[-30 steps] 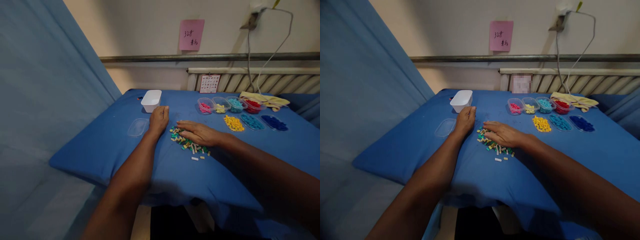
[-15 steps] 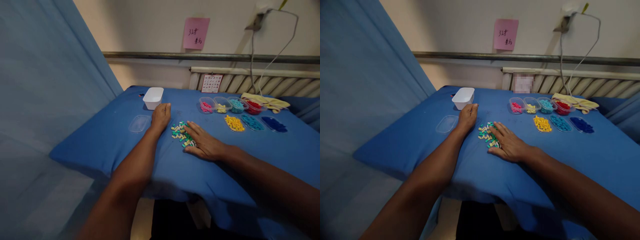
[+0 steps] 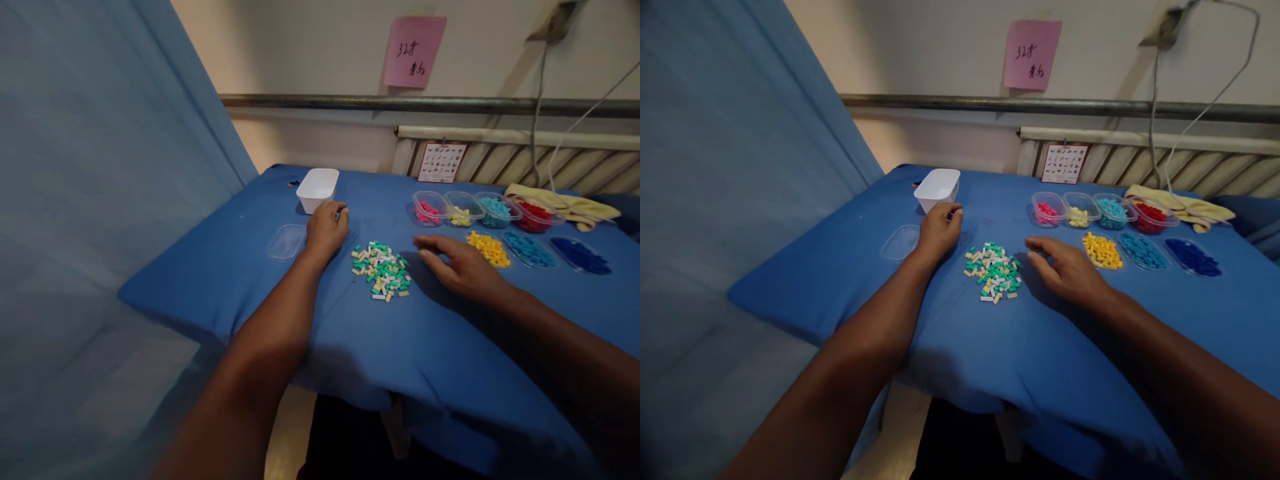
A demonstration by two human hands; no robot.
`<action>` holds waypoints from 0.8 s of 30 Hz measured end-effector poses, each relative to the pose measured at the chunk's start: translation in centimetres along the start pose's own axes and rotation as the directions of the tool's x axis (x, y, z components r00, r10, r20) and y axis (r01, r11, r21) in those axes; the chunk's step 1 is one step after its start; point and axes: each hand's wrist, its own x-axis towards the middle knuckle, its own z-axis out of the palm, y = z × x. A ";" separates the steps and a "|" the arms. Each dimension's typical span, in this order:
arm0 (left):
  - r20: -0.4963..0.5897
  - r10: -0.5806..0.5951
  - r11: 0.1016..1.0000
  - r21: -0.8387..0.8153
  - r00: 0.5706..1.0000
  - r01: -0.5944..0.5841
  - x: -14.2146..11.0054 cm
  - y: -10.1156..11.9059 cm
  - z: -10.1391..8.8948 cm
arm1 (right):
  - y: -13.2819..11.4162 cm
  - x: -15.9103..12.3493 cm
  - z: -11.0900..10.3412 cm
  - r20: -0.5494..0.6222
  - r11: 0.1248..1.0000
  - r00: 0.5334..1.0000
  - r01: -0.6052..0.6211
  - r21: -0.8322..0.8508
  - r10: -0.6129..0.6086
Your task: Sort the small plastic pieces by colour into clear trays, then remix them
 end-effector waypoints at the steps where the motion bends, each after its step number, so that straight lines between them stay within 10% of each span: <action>1: 0.019 -0.001 1.000 0.026 1.000 0.001 0.0 -0.1 -0.1 | 0.5 -0.9 -0.5 -0.023 1.000 1.000 -0.011 -0.010 0.011; 14: 0.300 -0.185 0.854 0.520 0.936 0.002 -0.5 -0.9 -5.0 | 2.4 -3.1 -1.2 0.039 0.991 0.999 -0.016 0.132 0.011; 20: 0.319 -0.570 0.694 0.680 0.757 0.235 -1.2 -3.5 -10.3 | 3.2 -2.9 -0.7 0.036 0.990 0.999 -0.001 0.138 -0.004; 24: 0.307 -0.570 0.714 0.643 0.762 0.276 -1.6 -3.6 -11.4 | 3.3 -2.7 -0.5 0.084 0.992 0.996 0.019 0.121 -0.030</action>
